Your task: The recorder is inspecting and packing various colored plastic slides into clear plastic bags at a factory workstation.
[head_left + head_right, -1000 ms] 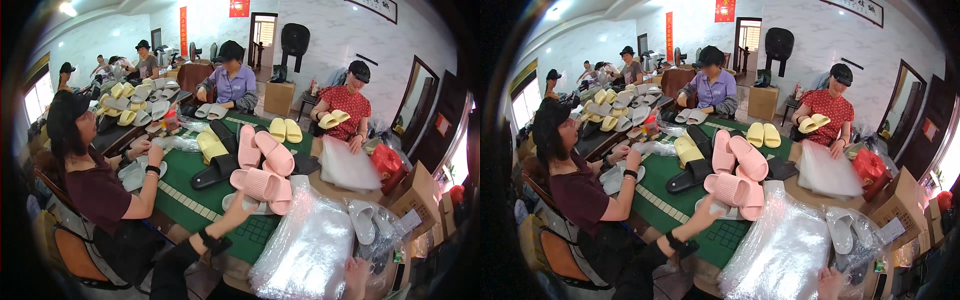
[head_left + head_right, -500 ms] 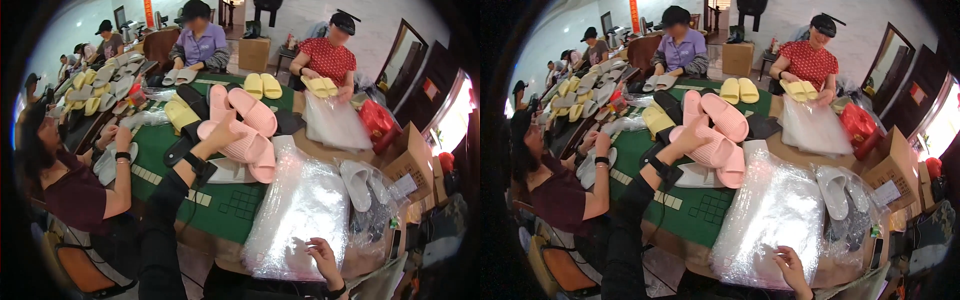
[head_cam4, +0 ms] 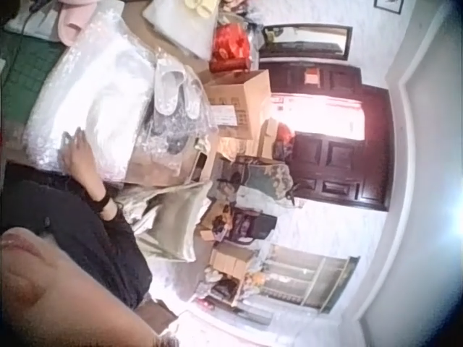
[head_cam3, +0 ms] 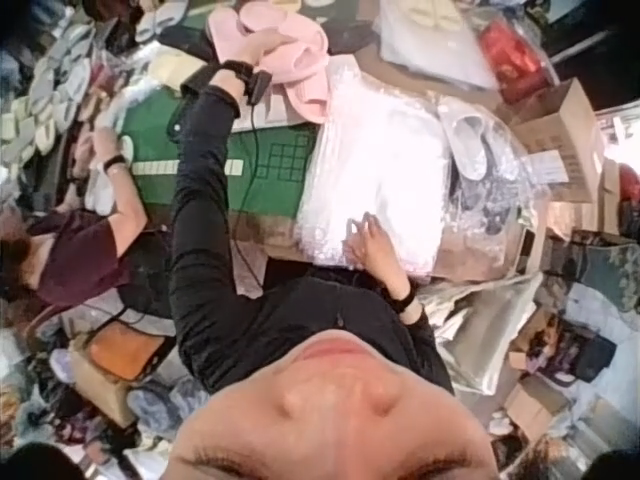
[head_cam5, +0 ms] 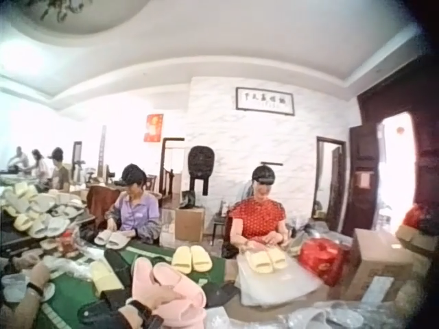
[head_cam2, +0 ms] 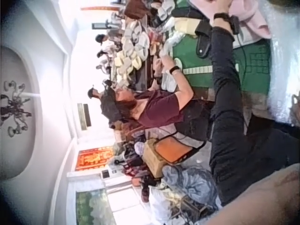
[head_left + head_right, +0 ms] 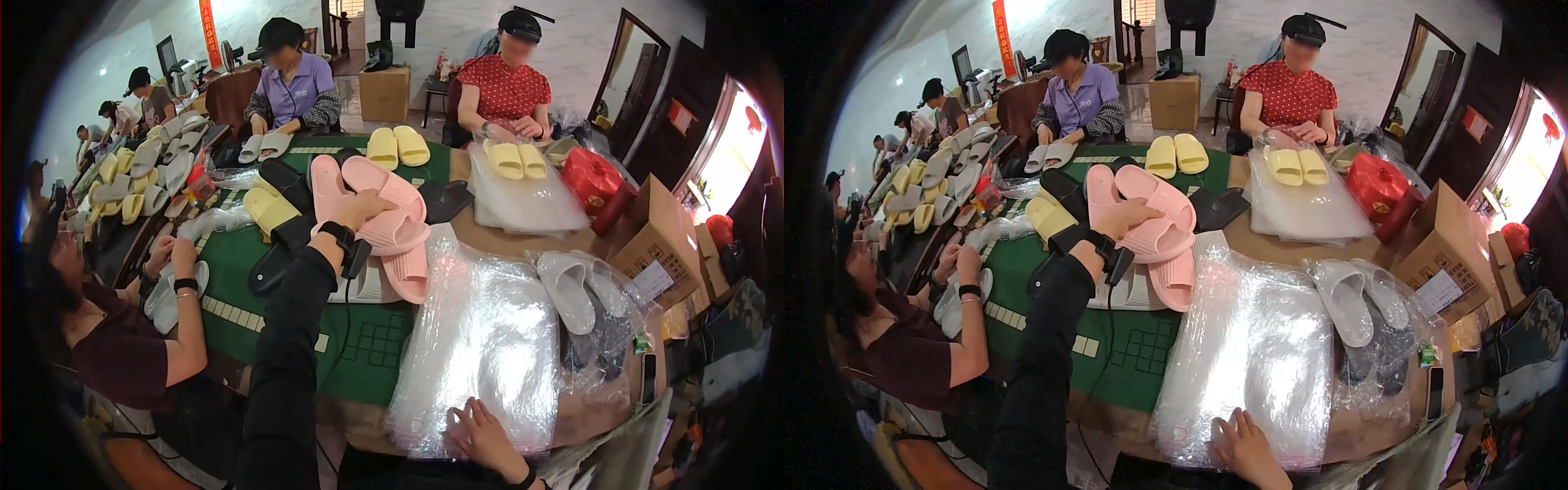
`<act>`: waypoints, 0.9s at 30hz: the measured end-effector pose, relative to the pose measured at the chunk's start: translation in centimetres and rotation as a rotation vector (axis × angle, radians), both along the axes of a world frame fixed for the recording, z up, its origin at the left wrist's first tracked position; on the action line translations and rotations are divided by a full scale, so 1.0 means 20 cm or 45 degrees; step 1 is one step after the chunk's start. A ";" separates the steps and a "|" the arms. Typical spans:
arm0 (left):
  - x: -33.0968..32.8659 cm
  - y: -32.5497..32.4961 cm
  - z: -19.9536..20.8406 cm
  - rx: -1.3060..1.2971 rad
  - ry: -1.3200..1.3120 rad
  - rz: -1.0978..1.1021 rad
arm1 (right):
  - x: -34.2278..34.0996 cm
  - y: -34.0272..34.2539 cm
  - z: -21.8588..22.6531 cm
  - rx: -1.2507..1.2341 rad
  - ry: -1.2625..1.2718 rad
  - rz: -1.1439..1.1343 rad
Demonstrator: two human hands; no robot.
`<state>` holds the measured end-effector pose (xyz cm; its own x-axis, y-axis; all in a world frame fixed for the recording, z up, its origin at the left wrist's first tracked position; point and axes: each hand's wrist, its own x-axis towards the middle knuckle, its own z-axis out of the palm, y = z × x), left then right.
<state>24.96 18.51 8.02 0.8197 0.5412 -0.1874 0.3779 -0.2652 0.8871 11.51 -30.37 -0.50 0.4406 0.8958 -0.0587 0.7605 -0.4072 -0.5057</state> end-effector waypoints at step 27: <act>-0.67 -0.23 0.32 -0.625 -1.160 0.715 | -0.09 0.05 -0.15 -0.104 -0.391 0.017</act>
<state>11.53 13.88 14.50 0.4280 0.9021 0.0554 -0.4934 0.1819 0.8506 9.68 -29.37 -3.54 0.4368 0.8996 0.0029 0.8783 -0.4258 -0.2173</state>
